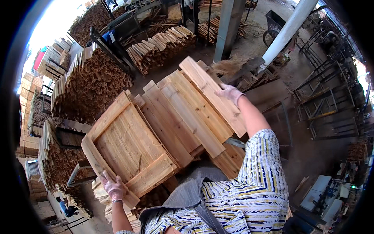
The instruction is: The person repeatedly picks up stacks of wooden planks from a pile and places them onto a growing stack. The worker handles the wood by hand, wearing gloves, and arranges the planks in a repetitive stacking motion within a warehouse environment.
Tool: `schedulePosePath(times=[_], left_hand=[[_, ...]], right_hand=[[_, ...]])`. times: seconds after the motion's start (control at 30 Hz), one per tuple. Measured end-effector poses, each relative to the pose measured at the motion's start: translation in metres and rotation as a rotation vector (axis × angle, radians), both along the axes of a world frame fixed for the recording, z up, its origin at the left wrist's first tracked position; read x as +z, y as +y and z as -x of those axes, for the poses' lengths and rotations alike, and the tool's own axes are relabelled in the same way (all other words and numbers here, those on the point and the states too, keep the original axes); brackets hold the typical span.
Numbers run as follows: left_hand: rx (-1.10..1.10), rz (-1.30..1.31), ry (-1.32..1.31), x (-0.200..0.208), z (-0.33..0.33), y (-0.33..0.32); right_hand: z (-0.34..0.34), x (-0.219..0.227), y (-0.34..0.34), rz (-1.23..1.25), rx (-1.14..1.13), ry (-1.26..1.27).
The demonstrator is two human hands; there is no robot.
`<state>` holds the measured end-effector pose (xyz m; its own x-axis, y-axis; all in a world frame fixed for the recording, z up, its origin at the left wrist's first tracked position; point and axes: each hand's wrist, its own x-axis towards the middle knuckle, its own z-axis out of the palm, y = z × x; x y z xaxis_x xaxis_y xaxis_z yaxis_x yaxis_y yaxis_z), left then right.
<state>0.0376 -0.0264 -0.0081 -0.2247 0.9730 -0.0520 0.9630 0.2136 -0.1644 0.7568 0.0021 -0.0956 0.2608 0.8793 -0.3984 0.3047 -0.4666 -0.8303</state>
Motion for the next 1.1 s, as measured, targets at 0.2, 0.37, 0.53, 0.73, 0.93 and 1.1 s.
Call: schedulePosePath(times=[0.2, 0.37, 0.53, 0.73, 0.93, 1.1], left_hand=[[0.036, 0.005, -0.018, -0.001, -0.012, -0.001], [0.042, 0.033, 0.0, 0.006, -0.034, 0.009], [0.061, 0.035, 0.061, 0.002, -0.028, 0.003], [-0.001, 0.003, 0.089, -0.006, -0.015, 0.004], [0.01, 0.042, 0.089, -0.003, -0.011, -0.009], [-0.004, 0.085, 0.066, 0.015, -0.023, 0.0]], right_hand=[[0.021, 0.014, 0.024, 0.288, 0.177, -0.538], [0.05, 0.028, 0.023, 0.38, 0.074, -0.808], [0.047, 0.045, 0.035, 0.396, 0.152, -0.743], [-0.032, 0.045, 0.034, 0.287, 0.08, -0.741], [-0.031, -0.016, 0.015, 0.154, 0.095, -0.686], [-0.032, -0.031, 0.005, 0.186, 0.081, -0.738]])
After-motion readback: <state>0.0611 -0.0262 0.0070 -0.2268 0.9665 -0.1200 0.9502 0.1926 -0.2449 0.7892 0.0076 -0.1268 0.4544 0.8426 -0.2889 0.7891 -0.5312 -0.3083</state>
